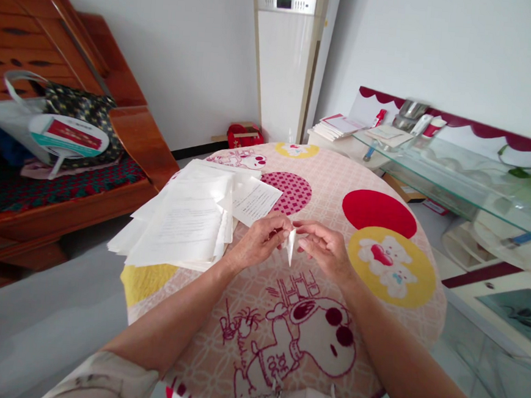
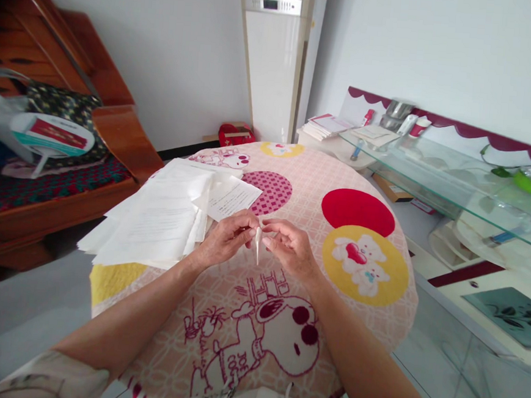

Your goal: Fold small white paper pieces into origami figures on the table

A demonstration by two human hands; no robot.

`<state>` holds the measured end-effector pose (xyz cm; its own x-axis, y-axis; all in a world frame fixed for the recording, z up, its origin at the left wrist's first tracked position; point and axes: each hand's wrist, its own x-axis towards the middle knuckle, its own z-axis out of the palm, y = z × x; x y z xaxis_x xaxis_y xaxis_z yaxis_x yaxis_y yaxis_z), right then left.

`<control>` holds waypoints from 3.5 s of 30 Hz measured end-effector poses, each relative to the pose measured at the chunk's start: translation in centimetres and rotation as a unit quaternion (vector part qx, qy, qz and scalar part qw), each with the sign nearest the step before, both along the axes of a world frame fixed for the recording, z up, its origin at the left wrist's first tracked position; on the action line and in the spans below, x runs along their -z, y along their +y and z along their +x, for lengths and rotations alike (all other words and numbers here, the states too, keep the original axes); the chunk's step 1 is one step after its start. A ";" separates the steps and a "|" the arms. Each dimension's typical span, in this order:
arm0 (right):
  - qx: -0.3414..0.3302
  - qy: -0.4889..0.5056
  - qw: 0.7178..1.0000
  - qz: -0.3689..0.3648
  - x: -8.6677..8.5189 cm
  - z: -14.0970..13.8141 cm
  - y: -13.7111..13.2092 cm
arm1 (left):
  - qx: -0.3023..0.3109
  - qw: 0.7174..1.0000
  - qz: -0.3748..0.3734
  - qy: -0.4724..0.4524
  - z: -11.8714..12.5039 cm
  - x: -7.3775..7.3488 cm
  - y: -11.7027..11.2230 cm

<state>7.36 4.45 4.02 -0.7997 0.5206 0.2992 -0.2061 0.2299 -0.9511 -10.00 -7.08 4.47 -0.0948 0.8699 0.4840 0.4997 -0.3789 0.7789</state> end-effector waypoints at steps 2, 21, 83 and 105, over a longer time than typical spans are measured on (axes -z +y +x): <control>-0.013 -0.004 1.000 -0.022 -0.1 0.0 0.1 | 0.006 1.000 -0.015 -0.003 -0.1 0.1 0.0; -0.066 -0.048 0.979 -0.186 -0.5 0.1 -0.3 | 0.092 0.956 -0.144 -0.237 0.1 0.4 0.0; 0.016 -0.084 0.995 0.056 -1.4 0.7 -0.9 | -0.004 0.988 -0.058 -0.143 2.0 0.3 -0.2; 0.020 -0.050 0.996 -0.065 -1.4 1.0 -1.0 | 0.070 0.970 -0.134 -0.188 1.6 0.0 -0.3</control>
<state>8.33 3.47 5.42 -0.7999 0.5820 0.1466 -0.1010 0.1101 -0.9888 -8.43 -7.34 4.46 -0.0927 0.9770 0.1918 0.1198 -0.1803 0.9763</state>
